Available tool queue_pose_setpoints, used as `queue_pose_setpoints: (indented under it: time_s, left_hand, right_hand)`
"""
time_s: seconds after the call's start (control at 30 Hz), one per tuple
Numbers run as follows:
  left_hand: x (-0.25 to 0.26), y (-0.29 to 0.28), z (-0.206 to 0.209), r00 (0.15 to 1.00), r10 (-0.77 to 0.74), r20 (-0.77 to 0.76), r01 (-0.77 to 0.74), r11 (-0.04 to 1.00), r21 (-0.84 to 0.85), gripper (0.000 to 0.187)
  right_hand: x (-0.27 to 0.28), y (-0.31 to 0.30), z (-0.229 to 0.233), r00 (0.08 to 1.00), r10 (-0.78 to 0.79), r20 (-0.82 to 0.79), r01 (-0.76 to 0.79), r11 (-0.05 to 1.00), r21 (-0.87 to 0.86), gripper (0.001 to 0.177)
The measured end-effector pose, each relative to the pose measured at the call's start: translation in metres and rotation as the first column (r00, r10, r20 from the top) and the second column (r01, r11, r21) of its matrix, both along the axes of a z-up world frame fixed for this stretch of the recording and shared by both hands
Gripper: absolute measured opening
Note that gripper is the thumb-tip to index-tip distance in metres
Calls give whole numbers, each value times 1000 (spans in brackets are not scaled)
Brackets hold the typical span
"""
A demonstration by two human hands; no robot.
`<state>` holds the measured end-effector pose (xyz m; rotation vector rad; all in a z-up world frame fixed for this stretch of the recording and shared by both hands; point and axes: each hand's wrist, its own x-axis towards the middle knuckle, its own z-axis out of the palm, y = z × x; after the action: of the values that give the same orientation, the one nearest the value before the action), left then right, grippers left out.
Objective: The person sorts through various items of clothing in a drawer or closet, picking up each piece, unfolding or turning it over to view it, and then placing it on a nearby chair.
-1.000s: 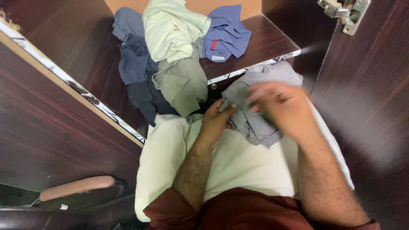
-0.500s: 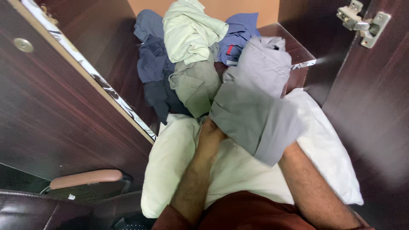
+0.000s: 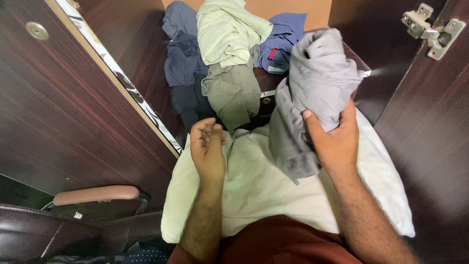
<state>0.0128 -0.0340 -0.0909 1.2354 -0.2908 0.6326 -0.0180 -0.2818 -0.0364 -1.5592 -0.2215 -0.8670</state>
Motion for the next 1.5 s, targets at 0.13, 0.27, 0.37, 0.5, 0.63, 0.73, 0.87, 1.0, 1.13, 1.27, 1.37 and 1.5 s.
queue_pose_setpoints:
  time_s: [0.13,0.27,0.37,0.5,0.63,0.73,0.87,1.0,1.13,1.27,1.37,1.5]
  left_hand:
    - [-35,-23,31,967,-249,-51,254,961,113,38]
    - [-54,-45,57,926,-287,-247,358,874,328,51]
    - [-54,-45,60,894,-345,-287,419,871,258,54]
    - [-51,-37,59,832,-459,-313,525,834,173,63]
    - [-62,-39,65,824,-491,-282,542,828,145,56]
    - [-67,-41,71,912,-334,-237,364,926,96,52]
    - [-80,-42,77,976,190,109,-219,834,507,50]
    - [-88,-48,82,913,270,306,-405,688,602,51]
    - [-99,-43,96,971,19,237,-182,702,689,61]
    - [-98,-42,84,916,-389,102,278,795,539,63]
    - [-79,-37,62,847,-526,-77,523,797,301,46]
    - [-58,-36,49,911,-275,-307,351,907,231,34]
  right_hand:
    - [-16,3,11,997,44,-57,-47,997,-61,61]
    - [-20,2,18,833,533,-145,-385,749,540,53]
    - [-18,5,14,789,605,-110,-420,661,622,53]
    - [-15,8,3,756,641,-131,-421,629,654,54]
    - [-20,11,1,751,622,-221,-530,768,360,59]
    - [-21,18,7,862,441,-250,-431,897,97,65]
    - [-30,20,24,937,276,-212,-297,952,-72,76]
    - [-51,19,31,908,14,-419,-167,929,-330,74]
    - [-43,17,15,871,430,-238,-476,859,-187,73]
    - [-32,9,-2,735,635,-238,-530,757,382,62]
    - [-30,9,-7,757,634,-160,-511,727,459,58]
    - [-33,15,-10,757,643,-114,-501,684,529,56]
